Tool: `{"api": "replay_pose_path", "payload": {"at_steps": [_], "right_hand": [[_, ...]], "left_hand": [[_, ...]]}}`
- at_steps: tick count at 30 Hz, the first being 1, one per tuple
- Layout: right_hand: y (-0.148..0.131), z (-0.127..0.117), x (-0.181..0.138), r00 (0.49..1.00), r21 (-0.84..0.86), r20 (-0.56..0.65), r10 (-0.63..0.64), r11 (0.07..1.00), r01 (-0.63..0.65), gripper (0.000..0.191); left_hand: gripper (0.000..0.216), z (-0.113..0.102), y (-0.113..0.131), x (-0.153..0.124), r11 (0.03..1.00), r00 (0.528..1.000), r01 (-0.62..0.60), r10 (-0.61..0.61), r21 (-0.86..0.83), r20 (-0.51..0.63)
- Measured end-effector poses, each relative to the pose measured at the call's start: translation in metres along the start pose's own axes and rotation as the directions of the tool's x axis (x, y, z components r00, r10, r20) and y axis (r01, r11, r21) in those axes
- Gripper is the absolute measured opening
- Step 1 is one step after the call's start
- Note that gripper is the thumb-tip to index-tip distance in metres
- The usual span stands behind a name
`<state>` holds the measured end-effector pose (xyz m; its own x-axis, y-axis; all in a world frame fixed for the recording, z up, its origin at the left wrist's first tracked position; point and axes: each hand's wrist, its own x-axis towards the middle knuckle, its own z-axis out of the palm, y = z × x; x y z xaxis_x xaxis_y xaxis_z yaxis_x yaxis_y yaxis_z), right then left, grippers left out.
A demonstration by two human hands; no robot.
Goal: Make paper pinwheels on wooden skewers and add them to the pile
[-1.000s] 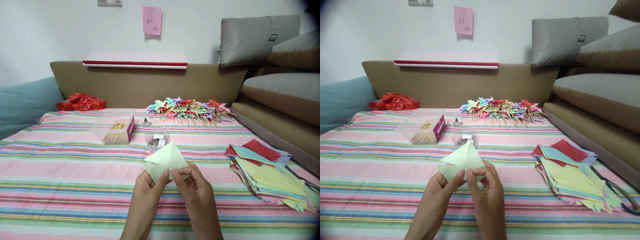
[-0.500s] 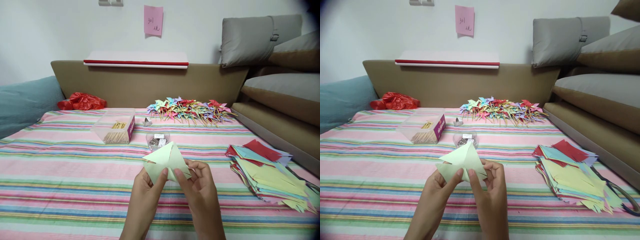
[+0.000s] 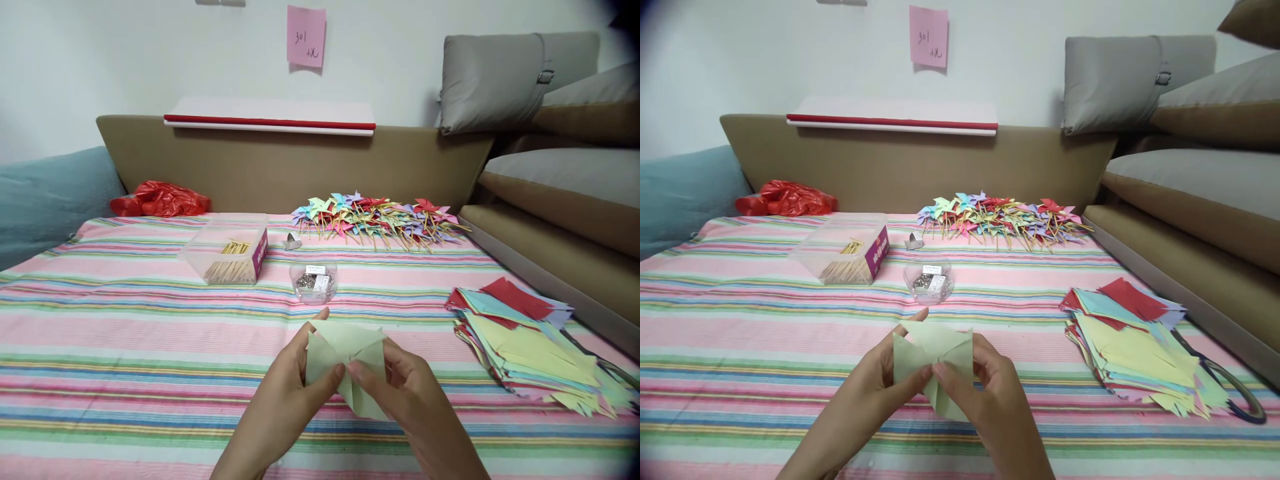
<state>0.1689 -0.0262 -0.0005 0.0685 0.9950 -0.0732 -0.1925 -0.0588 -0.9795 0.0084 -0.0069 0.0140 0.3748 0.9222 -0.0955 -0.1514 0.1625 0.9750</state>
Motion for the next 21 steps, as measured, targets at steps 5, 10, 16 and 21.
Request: {"api": "replay_pose_path", "payload": {"at_steps": [5, 10, 16, 21], "right_hand": [[0.008, 0.004, 0.002, 0.999, 0.021, 0.028, 0.028, 0.999, -0.029, 0.039], [0.015, 0.006, -0.003, 0.987, 0.143, 0.04, 0.153, 0.977, -0.157, 0.034], [0.021, 0.011, -0.003, 0.985, 0.489, 0.011, 0.173, 0.858, -0.156, 0.028], [0.024, 0.018, 0.0, 0.993, 0.677, -0.016, 0.115, 0.733, -0.074, 0.033]], "left_hand": [[0.075, -0.006, -0.005, -0.002, 0.995, 0.999, 0.041, -0.043, 0.086, 0.023], [0.07, -0.009, -0.004, -0.005, 0.993, 0.997, 0.047, -0.053, 0.112, 0.052], [0.048, -0.001, 0.004, -0.005, 0.998, 0.999, 0.031, -0.03, -0.049, 0.021], [0.033, 0.013, -0.009, 0.002, 0.985, 0.998, 0.017, -0.026, -0.173, -0.05]]}}
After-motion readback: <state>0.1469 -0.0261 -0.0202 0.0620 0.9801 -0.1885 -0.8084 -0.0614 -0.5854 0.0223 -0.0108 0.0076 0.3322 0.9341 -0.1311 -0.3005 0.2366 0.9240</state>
